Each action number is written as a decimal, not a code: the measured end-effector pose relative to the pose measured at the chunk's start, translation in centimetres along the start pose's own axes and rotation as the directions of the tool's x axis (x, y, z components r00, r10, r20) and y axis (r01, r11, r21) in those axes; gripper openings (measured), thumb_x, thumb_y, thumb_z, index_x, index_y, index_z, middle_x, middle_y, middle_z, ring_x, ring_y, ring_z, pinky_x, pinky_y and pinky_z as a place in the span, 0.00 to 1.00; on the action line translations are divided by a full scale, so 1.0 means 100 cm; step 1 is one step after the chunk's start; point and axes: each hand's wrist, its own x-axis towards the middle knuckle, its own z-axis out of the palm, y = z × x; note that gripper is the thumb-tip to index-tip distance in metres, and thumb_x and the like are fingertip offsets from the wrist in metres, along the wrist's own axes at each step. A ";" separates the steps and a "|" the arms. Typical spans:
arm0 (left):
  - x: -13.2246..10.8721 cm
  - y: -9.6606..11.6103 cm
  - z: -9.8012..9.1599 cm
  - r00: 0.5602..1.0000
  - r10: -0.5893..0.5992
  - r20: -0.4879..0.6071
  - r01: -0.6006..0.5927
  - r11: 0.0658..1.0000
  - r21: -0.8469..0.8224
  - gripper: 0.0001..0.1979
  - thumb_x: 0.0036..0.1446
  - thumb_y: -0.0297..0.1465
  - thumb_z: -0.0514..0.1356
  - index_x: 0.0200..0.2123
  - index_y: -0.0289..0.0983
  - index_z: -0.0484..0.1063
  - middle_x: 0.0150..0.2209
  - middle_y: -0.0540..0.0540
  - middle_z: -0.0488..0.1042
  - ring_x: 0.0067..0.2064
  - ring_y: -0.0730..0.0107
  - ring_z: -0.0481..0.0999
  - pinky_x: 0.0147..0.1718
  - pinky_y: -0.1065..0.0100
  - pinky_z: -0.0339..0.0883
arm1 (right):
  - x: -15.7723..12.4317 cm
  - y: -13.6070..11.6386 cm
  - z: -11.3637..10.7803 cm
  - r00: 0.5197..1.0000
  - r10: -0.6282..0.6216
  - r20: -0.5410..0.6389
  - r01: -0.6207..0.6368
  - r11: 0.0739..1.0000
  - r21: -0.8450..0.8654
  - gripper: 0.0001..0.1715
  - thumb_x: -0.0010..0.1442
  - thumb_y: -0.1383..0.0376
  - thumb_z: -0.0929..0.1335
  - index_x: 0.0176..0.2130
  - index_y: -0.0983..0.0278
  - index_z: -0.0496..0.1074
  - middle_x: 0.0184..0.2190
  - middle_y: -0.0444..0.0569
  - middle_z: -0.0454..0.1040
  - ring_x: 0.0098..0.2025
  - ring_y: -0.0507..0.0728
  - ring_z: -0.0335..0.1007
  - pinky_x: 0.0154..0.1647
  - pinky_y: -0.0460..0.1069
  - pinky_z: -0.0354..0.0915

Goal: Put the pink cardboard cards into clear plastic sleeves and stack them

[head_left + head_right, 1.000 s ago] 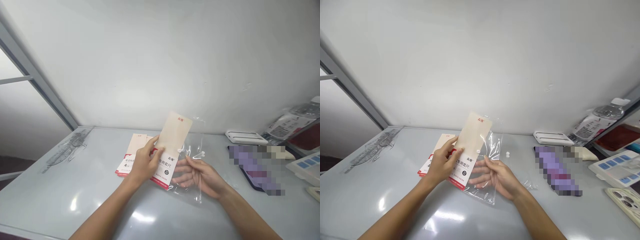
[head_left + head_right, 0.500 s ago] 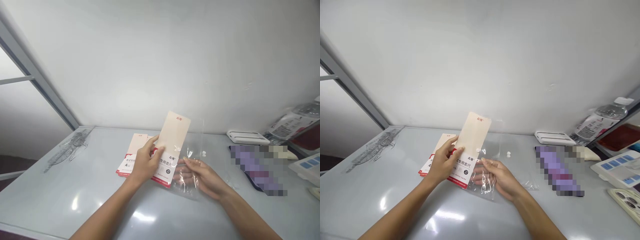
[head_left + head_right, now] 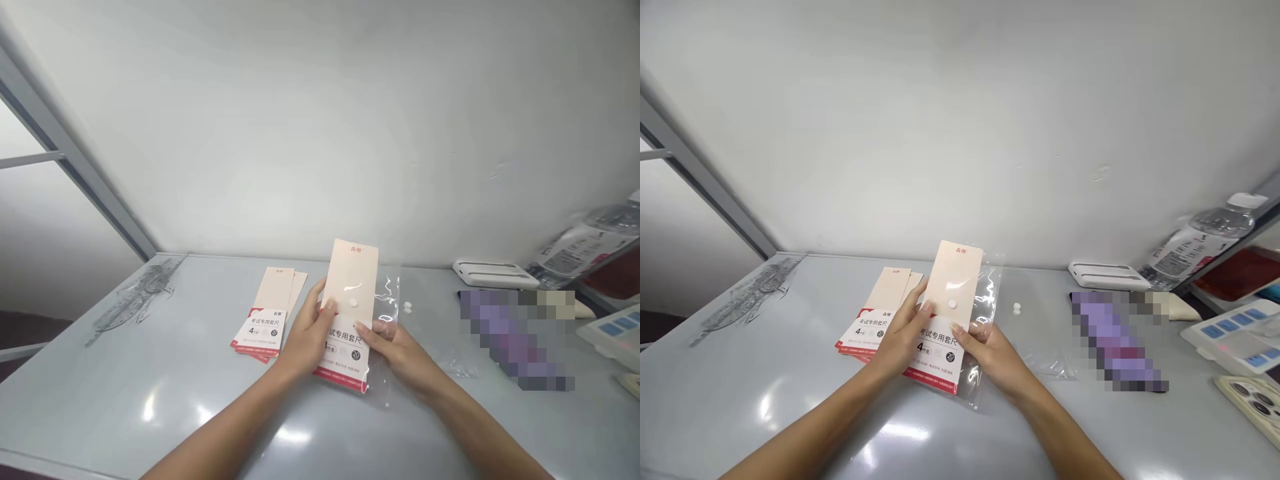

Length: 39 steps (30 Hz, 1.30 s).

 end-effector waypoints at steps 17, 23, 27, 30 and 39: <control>0.006 -0.005 -0.007 0.973 -0.230 0.014 0.230 0.966 -0.120 0.14 0.33 0.30 0.69 0.25 0.34 0.68 0.18 0.54 0.66 0.23 0.74 0.68 0.26 0.70 0.61 | 0.000 -0.004 0.000 0.996 -0.029 -0.080 0.015 0.985 -0.170 0.27 0.50 0.50 0.67 0.42 0.67 0.72 0.31 0.53 0.75 0.34 0.60 0.72 0.33 0.51 0.66; 0.005 0.006 -0.007 0.977 -0.183 0.111 0.192 0.979 -0.068 0.15 0.42 0.39 0.64 0.31 0.34 0.72 0.22 0.49 0.70 0.26 0.73 0.69 0.28 0.69 0.62 | -0.002 -0.005 -0.002 0.996 -0.028 -0.086 0.013 0.985 -0.172 0.26 0.52 0.50 0.65 0.42 0.67 0.71 0.33 0.53 0.76 0.34 0.60 0.72 0.34 0.52 0.67; 0.007 0.003 -0.011 0.979 -0.170 0.114 0.169 0.985 0.016 0.18 0.46 0.44 0.59 0.27 0.34 0.71 0.26 0.45 0.72 0.28 0.70 0.71 0.29 0.68 0.62 | -0.001 -0.006 -0.006 0.999 -0.004 -0.052 -0.005 0.982 -0.187 0.24 0.52 0.51 0.66 0.40 0.67 0.71 0.33 0.53 0.76 0.34 0.60 0.72 0.34 0.52 0.67; 0.008 -0.003 -0.013 0.983 -0.173 0.064 0.168 0.983 0.076 0.17 0.44 0.44 0.61 0.22 0.34 0.69 0.23 0.47 0.71 0.26 0.71 0.69 0.28 0.68 0.62 | -0.001 -0.005 -0.004 1.000 -0.009 -0.013 0.007 0.982 -0.188 0.23 0.51 0.52 0.67 0.40 0.66 0.71 0.34 0.53 0.75 0.35 0.60 0.72 0.34 0.52 0.67; 0.006 -0.004 -0.007 0.988 -0.150 -0.042 0.153 0.982 0.106 0.18 0.40 0.44 0.63 0.18 0.35 0.66 0.20 0.49 0.68 0.23 0.74 0.66 0.26 0.69 0.60 | -0.002 -0.004 -0.002 0.999 -0.034 -0.028 0.029 0.983 -0.181 0.23 0.52 0.51 0.66 0.40 0.66 0.70 0.33 0.52 0.75 0.36 0.60 0.72 0.35 0.52 0.67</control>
